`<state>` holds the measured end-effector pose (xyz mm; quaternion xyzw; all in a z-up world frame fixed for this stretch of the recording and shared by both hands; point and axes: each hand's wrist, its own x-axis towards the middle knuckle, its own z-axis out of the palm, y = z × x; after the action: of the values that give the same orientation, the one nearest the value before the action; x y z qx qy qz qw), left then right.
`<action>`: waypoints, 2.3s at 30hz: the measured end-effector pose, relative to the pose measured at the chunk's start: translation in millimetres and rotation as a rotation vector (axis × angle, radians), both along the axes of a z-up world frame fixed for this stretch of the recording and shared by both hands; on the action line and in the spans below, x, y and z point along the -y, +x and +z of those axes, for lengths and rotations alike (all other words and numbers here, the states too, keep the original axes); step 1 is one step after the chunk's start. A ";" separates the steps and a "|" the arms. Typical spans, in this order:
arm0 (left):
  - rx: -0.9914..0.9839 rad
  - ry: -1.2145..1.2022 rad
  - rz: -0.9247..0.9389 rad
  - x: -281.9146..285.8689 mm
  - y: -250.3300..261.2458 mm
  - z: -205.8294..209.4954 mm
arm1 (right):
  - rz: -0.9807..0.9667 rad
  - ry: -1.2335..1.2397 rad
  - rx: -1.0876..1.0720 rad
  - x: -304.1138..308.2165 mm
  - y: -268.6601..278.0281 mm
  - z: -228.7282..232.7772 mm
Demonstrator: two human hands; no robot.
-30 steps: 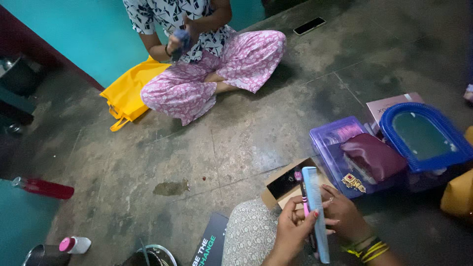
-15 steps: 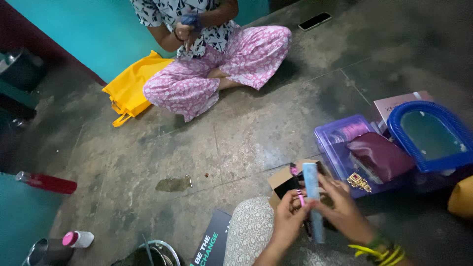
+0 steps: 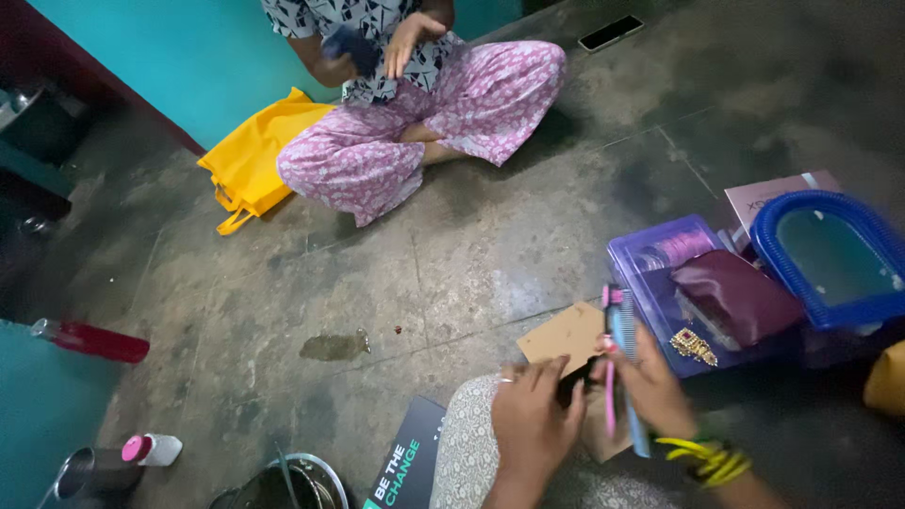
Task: The person sits on the floor and packs various personal items, including a comb, a toothbrush, and jewelry, into a small cardboard box. They then transfer these items and other toiletries from a plastic organizer into a yellow handbag.
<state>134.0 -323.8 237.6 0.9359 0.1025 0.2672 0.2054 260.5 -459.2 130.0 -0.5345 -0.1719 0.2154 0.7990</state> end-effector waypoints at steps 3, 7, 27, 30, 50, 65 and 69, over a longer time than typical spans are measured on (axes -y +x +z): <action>0.062 0.237 0.028 -10.8 -0.7 3.6 | 0.057 -0.165 -0.266 35.8 10.7 18.9; -0.064 -0.092 0.011 -17.4 8.0 -24.6 | 0.484 -0.522 -0.395 84.1 22.0 49.7; -0.058 -0.368 0.008 -21.6 12.2 -40.1 | 0.413 -0.172 -0.748 -10.4 19.6 5.3; -0.011 -0.398 -0.028 -20.4 10.3 -35.9 | 0.491 -0.225 -0.699 -31.3 30.3 -16.9; -0.136 -0.463 0.038 -24.5 13.9 -46.3 | 0.119 -0.809 0.239 -6.0 24.6 -28.3; -0.029 -0.455 0.004 -22.5 13.2 -33.7 | 0.007 -1.512 1.161 -8.1 4.7 27.2; -0.048 -0.510 0.045 -27.4 14.9 -35.2 | -0.333 -0.914 1.181 31.6 4.8 51.5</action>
<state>148.9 -296.5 202.4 0.8573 0.1922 0.2149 0.4265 265.4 -490.8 181.5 -0.8572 -0.3814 -0.1796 0.2957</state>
